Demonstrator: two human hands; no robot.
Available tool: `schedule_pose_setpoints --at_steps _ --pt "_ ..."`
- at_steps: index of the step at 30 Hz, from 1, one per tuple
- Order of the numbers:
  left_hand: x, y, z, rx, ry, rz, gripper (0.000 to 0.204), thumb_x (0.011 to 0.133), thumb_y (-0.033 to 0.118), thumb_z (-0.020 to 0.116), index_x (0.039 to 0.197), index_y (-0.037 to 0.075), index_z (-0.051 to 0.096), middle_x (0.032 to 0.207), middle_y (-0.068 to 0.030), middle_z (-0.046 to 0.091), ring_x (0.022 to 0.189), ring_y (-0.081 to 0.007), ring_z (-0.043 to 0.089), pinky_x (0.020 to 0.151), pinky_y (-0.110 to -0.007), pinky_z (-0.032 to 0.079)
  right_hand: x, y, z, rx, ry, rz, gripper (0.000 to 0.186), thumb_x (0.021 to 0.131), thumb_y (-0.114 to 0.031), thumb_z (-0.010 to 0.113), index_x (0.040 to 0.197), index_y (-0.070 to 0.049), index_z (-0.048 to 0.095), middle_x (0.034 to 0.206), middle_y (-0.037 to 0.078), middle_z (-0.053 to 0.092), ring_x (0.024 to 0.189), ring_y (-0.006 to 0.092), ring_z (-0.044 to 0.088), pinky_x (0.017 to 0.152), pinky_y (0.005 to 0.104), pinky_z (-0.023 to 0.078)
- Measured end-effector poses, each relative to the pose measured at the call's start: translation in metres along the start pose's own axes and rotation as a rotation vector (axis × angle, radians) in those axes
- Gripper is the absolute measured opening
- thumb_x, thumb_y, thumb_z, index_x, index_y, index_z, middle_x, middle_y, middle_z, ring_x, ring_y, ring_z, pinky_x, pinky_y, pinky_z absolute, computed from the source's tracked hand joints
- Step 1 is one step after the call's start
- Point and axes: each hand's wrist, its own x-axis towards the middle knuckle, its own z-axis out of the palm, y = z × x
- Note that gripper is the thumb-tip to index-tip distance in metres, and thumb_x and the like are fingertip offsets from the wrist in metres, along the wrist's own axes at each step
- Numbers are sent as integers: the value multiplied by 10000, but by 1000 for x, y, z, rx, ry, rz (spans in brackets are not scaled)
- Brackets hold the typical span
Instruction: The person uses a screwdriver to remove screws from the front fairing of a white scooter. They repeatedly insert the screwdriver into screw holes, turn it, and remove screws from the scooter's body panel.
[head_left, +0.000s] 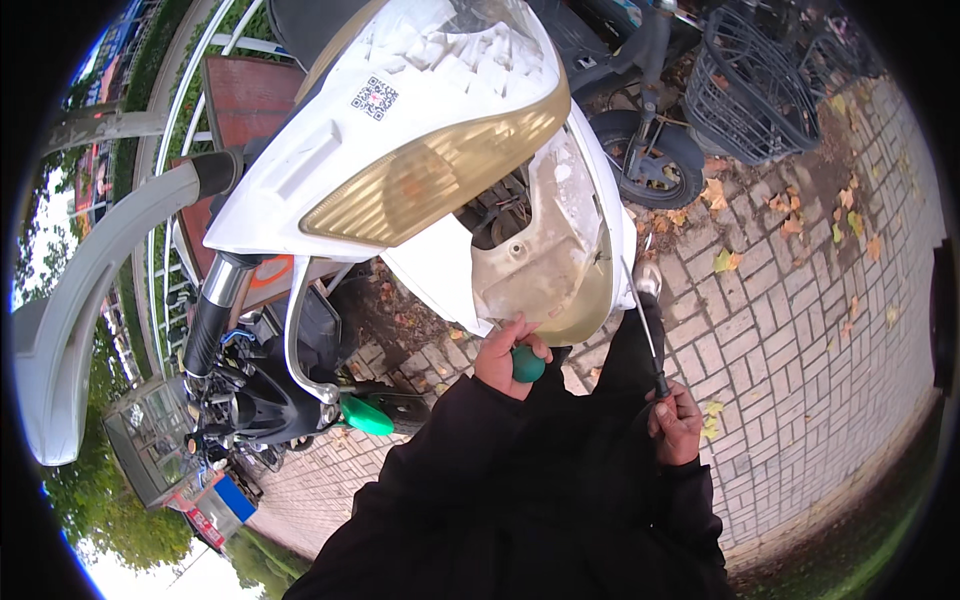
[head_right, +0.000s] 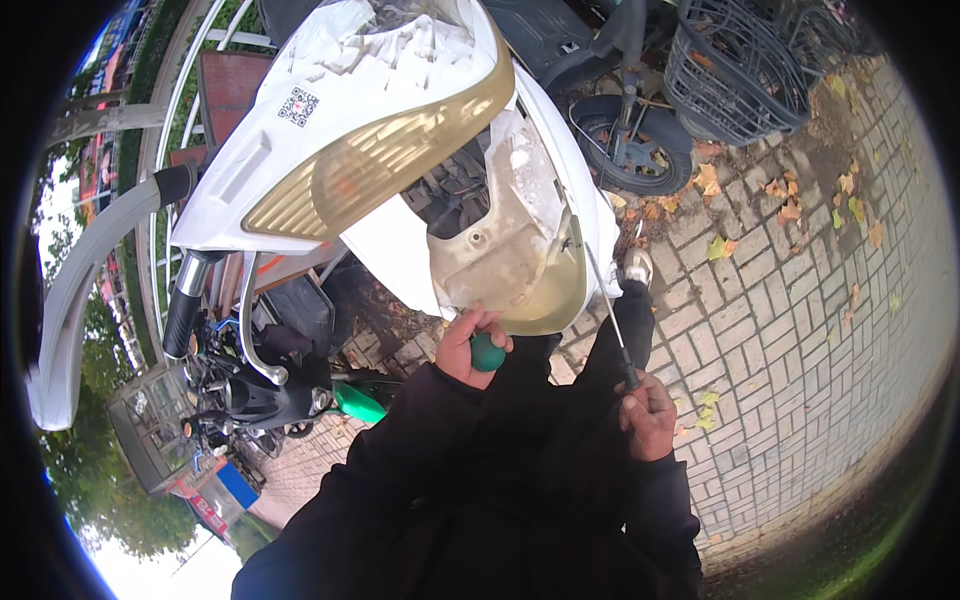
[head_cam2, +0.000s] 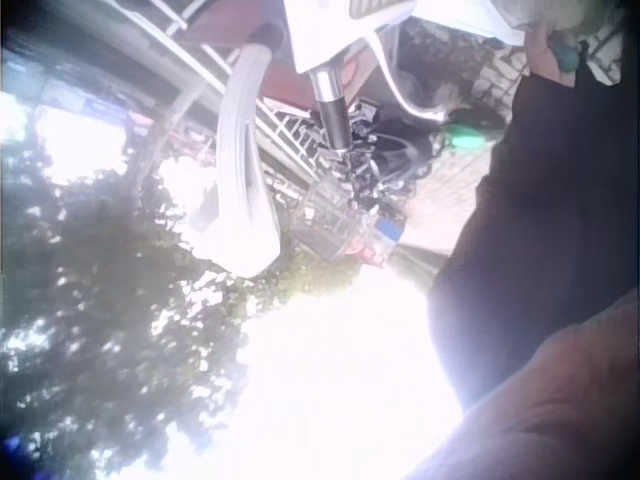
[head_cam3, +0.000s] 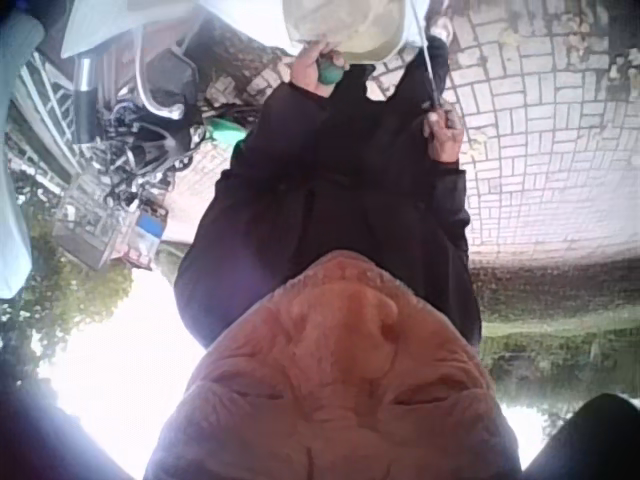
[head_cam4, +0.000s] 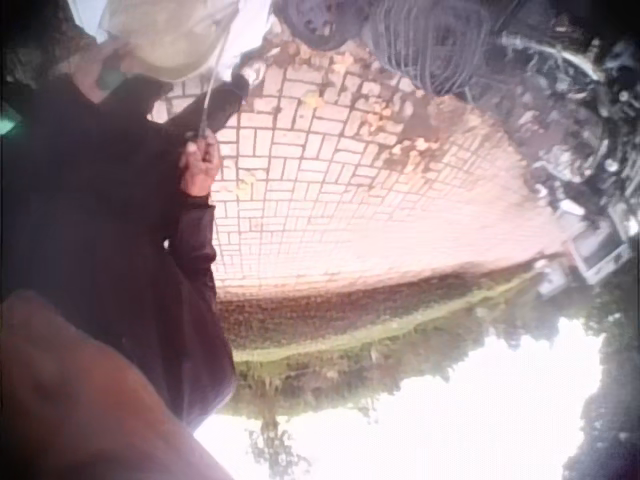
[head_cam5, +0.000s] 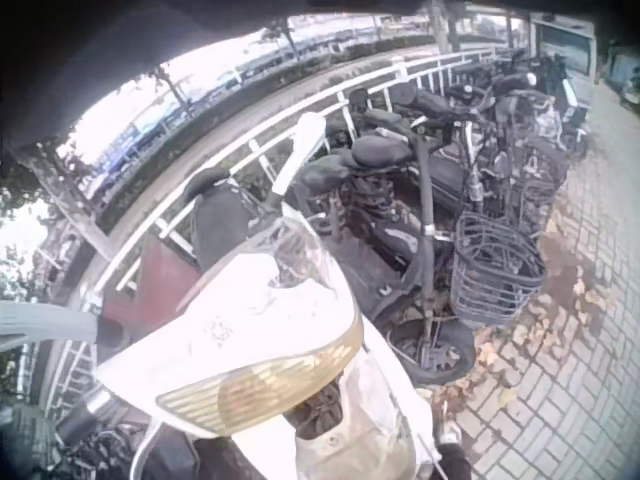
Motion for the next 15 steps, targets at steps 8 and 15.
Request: schedule_pose_setpoints --at_steps 8,15 --pt "0 -17 12 4 163 94 213 1035 230 601 994 21 616 685 -114 632 621 -249 625 655 -401 533 142 -58 41 -395 -297 250 203 877 -13 712 887 -59 515 896 57 645 741 120 605 677 264 495" --pt "-4 -18 19 36 205 167 221 1019 206 604 1032 -9 648 713 -144 677 603 -249 649 617 -377 542 183 -44 107 59 -359 391 59 989 -97 616 1028 -68 582 993 74 679 798 127 582 778 348 507"
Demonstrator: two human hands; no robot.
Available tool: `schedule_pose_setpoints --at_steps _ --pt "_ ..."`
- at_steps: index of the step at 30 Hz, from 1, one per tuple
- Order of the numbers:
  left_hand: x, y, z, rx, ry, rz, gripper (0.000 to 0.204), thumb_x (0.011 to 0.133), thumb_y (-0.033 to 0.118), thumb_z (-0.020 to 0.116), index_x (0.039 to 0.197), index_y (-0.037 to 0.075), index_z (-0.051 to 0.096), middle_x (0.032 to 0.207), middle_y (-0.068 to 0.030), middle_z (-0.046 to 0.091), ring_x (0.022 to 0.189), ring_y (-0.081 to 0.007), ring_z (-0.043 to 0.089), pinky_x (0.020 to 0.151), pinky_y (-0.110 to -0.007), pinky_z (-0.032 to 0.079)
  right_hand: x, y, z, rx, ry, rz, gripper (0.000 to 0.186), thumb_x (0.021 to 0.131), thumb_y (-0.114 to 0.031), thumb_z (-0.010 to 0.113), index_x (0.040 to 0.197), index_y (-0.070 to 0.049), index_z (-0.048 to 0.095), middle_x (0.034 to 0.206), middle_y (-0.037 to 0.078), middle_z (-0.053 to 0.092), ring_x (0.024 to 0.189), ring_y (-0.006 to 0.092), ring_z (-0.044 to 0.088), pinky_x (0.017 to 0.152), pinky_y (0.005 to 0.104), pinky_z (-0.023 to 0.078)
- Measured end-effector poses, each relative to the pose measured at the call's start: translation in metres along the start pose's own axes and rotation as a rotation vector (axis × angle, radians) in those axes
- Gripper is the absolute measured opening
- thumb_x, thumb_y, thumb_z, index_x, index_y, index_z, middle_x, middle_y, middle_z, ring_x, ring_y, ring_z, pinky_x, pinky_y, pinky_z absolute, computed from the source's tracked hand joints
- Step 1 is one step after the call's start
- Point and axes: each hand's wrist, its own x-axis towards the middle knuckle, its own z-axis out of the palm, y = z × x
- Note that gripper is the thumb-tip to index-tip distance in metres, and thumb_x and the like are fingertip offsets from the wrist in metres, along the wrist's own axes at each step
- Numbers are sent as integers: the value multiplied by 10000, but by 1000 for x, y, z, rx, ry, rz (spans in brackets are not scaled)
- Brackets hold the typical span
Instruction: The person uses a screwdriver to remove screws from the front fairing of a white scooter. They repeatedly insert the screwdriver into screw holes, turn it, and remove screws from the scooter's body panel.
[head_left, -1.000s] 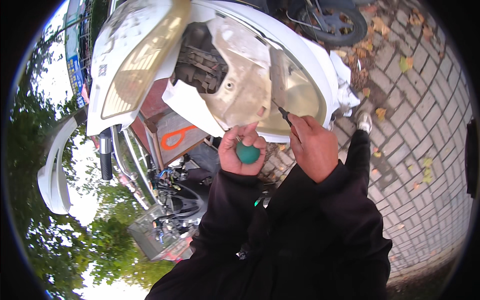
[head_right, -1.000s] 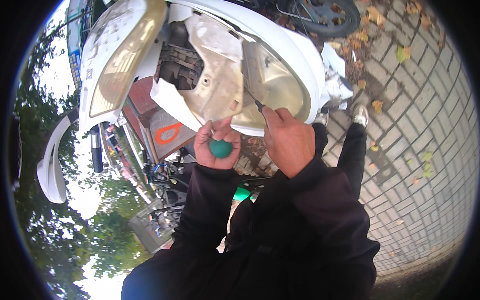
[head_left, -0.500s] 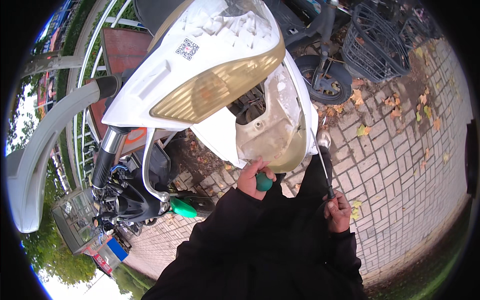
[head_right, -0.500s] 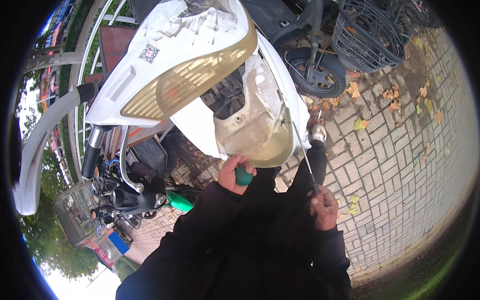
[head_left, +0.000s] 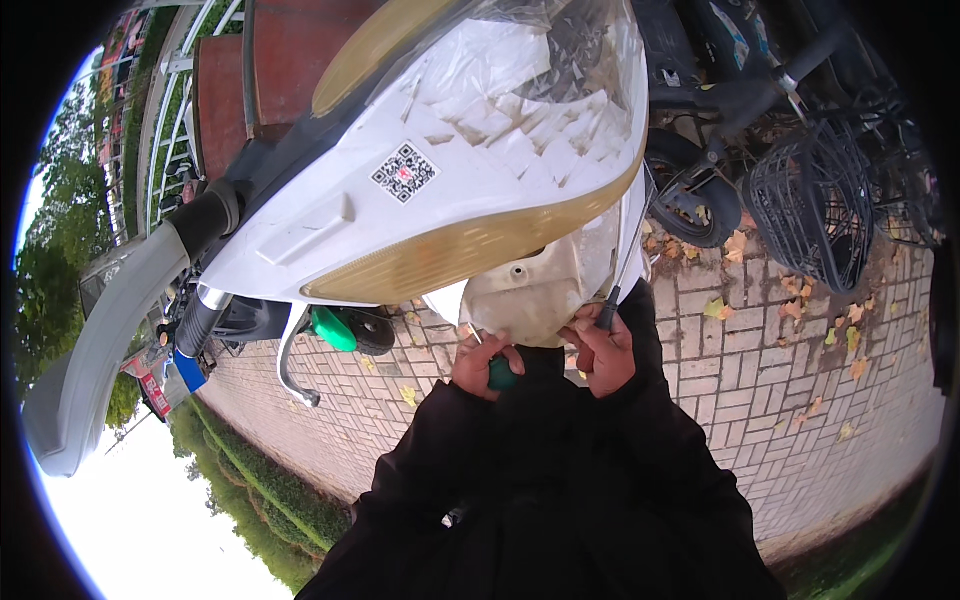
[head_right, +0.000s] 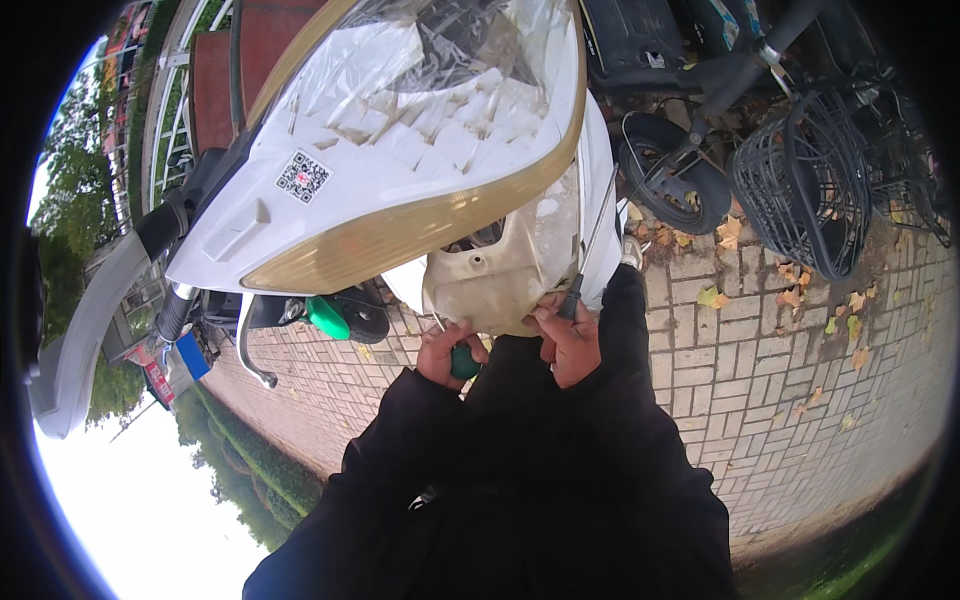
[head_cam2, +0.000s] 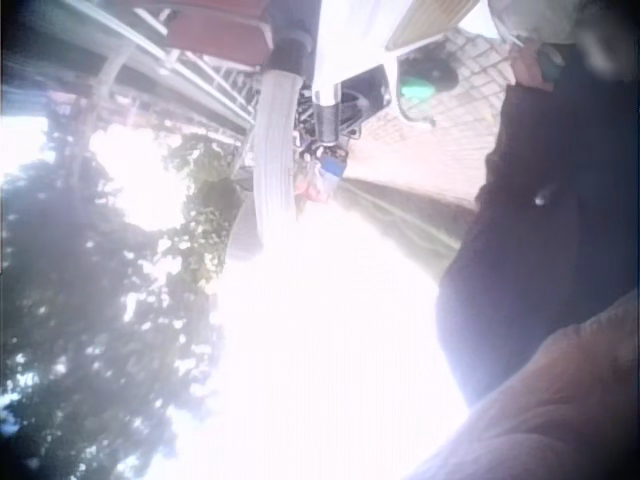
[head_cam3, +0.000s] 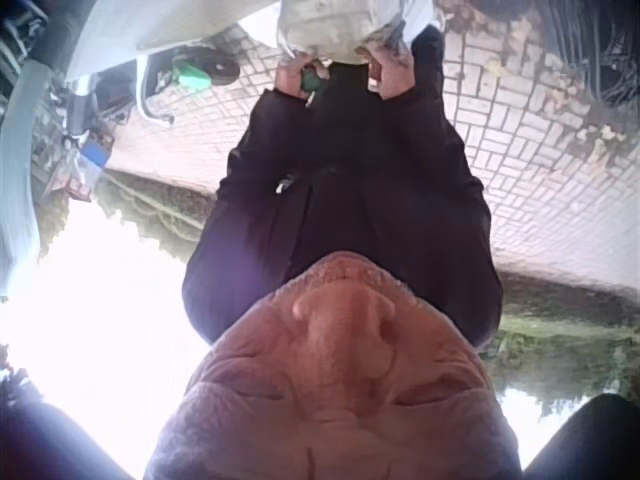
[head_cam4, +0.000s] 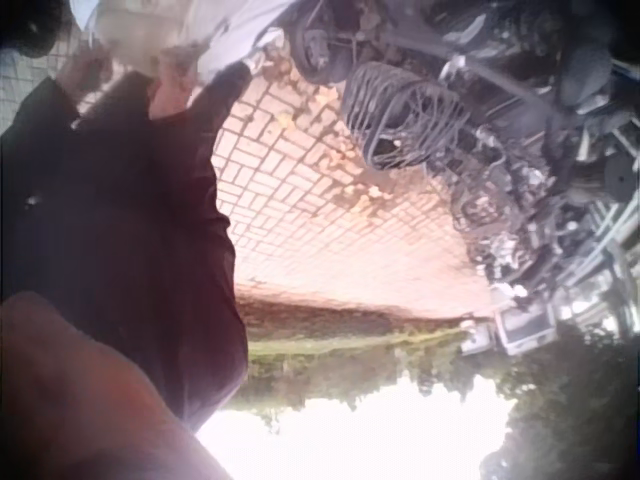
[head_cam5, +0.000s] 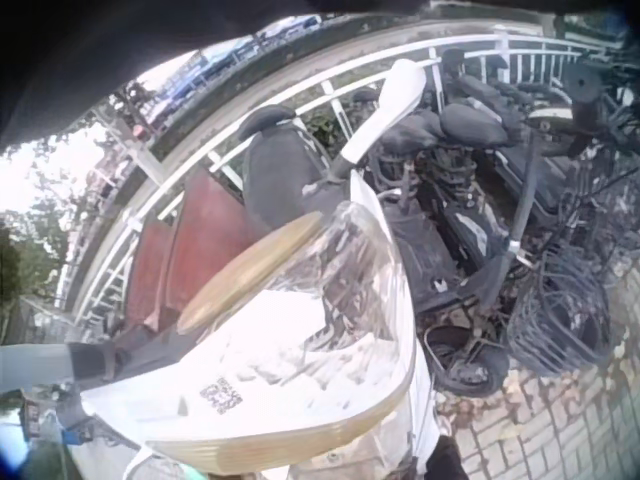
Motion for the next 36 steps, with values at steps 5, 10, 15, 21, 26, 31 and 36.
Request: schedule_pose_setpoints --at_steps 5,10,15,21,26,31,36 --pt "2 -2 -7 34 -18 -31 270 982 174 619 1142 -42 633 680 -144 673 570 -252 642 585 -369 535 0 5 14 365 15 124 99 967 -31 607 1053 -66 573 938 50 616 838 156 586 855 393 500" --pt "21 1 -34 -198 -209 64 462 920 147 619 1342 -21 538 985 -178 716 855 -298 707 795 -424 580 -13 -2 25 344 70 134 171 946 23 613 1082 -70 569 902 37 600 781 155 565 804 406 506" --pt "56 -5 -38 -221 -60 136 711 968 536 643 1496 101 453 1453 -107 572 1309 -293 585 1090 -479 501 -17 -7 27 371 95 130 182 919 61 614 1055 -54 575 862 48 596 706 165 550 810 414 516" --pt "83 7 -43 -192 -156 213 693 994 554 605 1513 126 440 1513 -100 521 1356 -293 541 1109 -491 485 -20 -10 25 373 124 177 193 908 65 612 1082 -15 597 810 56 615 665 177 560 833 423 528" --pt "94 15 -50 -163 -205 202 685 1000 547 598 1513 124 438 1518 -103 514 1359 -294 537 1110 -490 483 -20 -9 24 379 139 190 218 904 62 606 1111 -6 603 797 59 633 703 187 627 873 431 551" --pt "92 9 -49 -157 -196 199 676 1005 540 591 1514 123 437 1523 -107 508 1363 -294 533 1112 -490 482 -19 -7 21 392 76 168 215 905 57 602 1111 -6 602 774 56 625 693 181 629 866 419 564" --pt "91 13 -54 -145 -191 198 668 1011 534 584 1515 121 435 1528 -110 501 1366 -295 529 1114 -489 480 -18 -6 20 362 102 170 211 905 57 595 1105 -10 593 664 27 569 560 158 559 856 400 557"
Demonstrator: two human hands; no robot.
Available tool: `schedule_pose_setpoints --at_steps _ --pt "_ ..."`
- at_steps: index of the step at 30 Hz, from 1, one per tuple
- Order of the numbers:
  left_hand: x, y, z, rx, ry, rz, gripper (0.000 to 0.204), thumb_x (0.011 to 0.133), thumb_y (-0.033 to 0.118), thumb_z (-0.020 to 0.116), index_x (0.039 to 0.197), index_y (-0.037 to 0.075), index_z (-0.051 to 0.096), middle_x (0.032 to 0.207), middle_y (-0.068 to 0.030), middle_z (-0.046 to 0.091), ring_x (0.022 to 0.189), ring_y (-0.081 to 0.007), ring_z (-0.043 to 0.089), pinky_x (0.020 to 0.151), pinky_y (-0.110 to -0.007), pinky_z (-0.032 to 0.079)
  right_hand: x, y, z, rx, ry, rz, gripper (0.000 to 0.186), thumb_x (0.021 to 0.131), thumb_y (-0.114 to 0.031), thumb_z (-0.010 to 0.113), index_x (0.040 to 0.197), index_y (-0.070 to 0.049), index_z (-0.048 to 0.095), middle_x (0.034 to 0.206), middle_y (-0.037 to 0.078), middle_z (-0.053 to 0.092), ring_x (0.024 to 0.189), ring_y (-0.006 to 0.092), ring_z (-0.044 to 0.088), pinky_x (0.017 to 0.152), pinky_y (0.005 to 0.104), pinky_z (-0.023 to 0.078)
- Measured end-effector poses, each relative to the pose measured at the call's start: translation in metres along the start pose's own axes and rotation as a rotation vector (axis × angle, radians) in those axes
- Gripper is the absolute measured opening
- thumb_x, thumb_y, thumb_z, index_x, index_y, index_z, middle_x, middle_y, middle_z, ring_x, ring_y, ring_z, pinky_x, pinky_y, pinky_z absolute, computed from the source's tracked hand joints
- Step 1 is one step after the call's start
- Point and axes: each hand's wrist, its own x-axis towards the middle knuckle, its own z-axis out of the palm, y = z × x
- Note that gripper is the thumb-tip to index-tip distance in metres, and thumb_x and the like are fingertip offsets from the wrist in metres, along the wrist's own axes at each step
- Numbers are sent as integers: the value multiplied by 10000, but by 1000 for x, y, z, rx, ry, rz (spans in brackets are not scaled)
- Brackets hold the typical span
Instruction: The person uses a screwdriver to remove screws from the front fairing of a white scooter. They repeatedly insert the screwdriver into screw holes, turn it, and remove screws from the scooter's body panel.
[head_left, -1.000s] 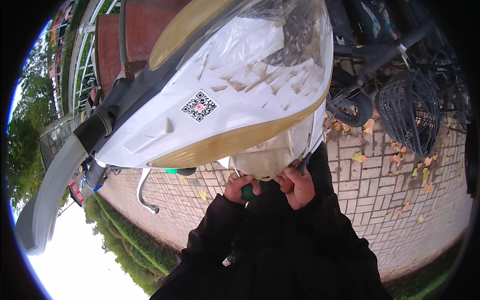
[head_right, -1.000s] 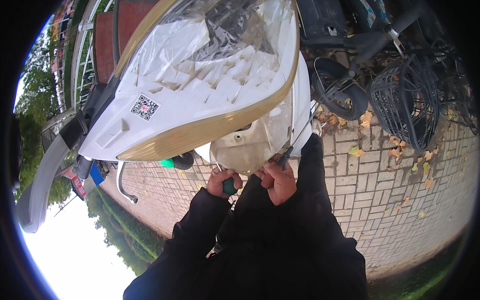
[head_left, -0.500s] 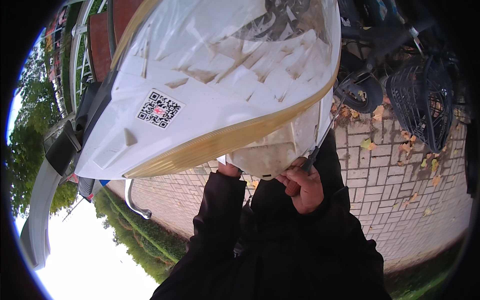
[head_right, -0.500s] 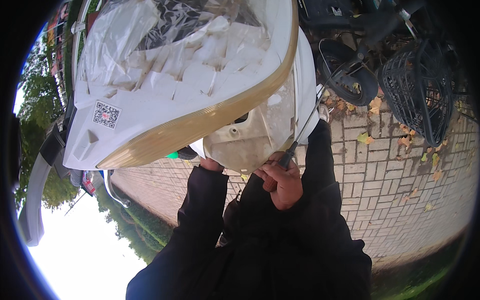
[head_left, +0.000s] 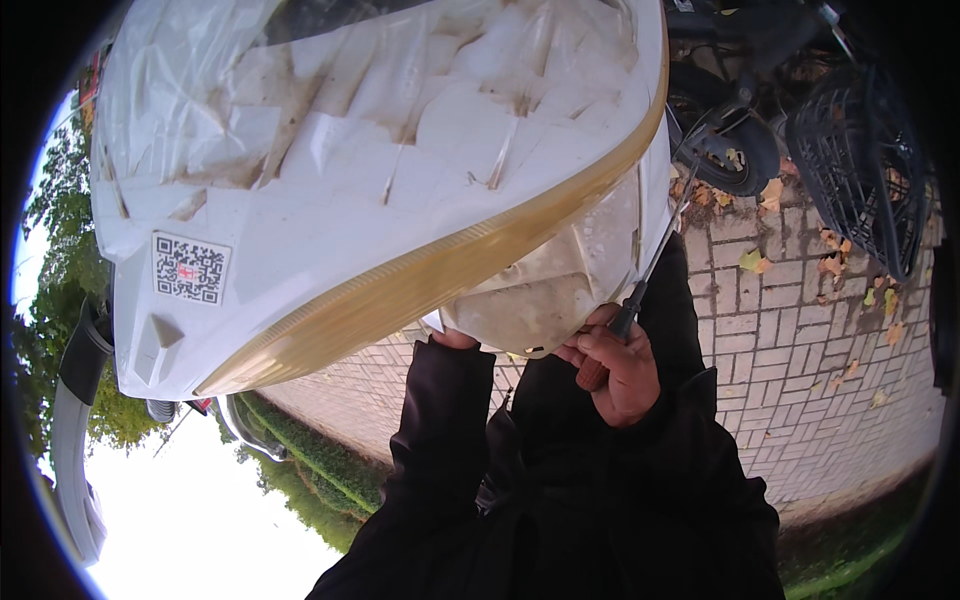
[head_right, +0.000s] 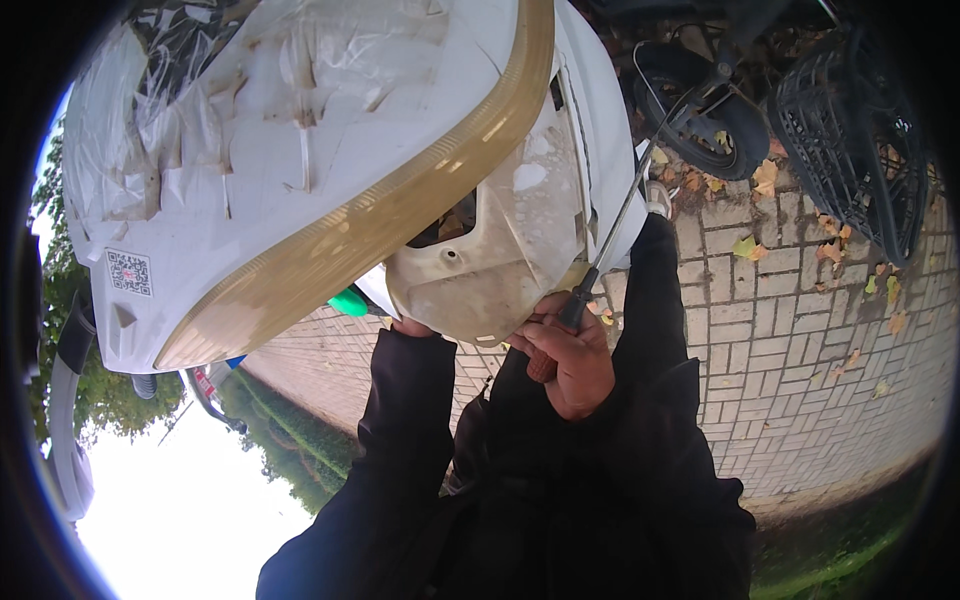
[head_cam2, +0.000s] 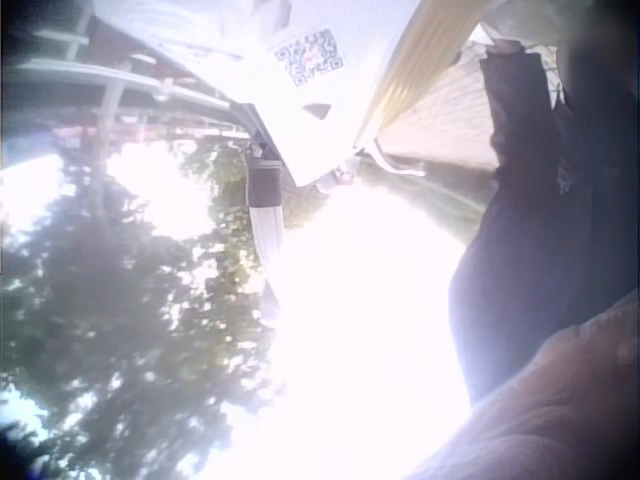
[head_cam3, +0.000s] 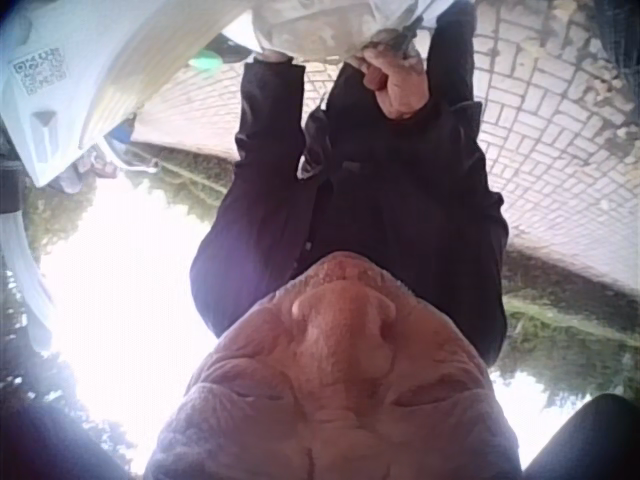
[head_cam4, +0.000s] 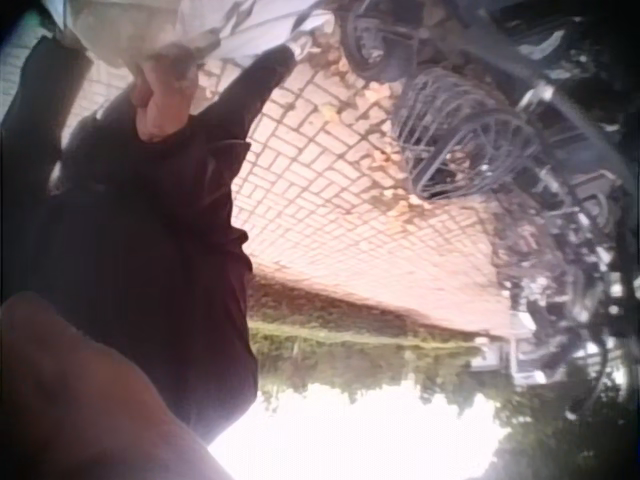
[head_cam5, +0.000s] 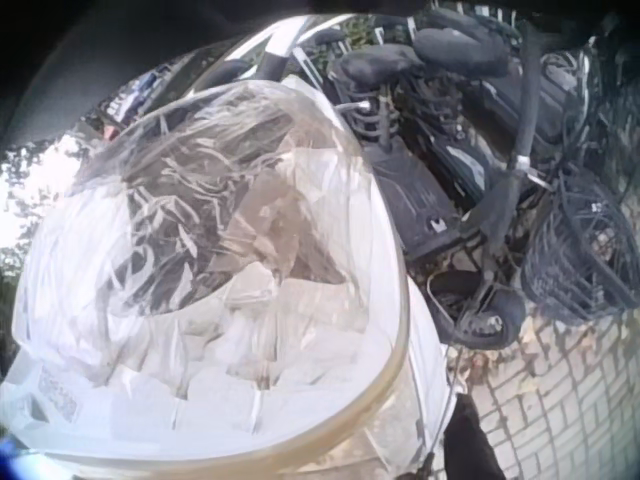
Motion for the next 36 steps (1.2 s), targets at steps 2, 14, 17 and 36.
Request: schedule_pose_setpoints --at_steps 2,14,17,36 --pt "0 2 -2 5 3 -2 665 1013 531 582 1515 120 434 1530 -111 498 1368 -295 528 1115 -489 480 1 0 0 -31 27 11 212 903 60 590 1103 -10 590 625 20 539 515 151 519 865 411 557" --pt "-7 7 -6 -5 14 28 646 1026 514 565 1517 116 430 1542 -120 483 1376 -297 518 1119 -488 476 5 -1 -3 -15 -27 1 224 906 66 567 1108 -29 589 576 14 488 484 120 433 808 398 503" --pt "-9 6 -5 -3 18 26 641 1029 510 561 1517 115 429 1545 -122 479 1379 -298 516 1120 -487 475 6 -1 -2 -11 -61 3 231 907 63 572 1114 -37 592 582 15 494 490 129 455 849 421 518" --pt "-6 -2 13 -166 -129 -46 601 1058 471 525 1522 105 418 1572 -141 441 1398 -302 493 1128 -484 468 5 -2 -5 -5 -55 -4 221 916 71 561 1125 7 591 577 29 531 497 127 509 903 407 562"
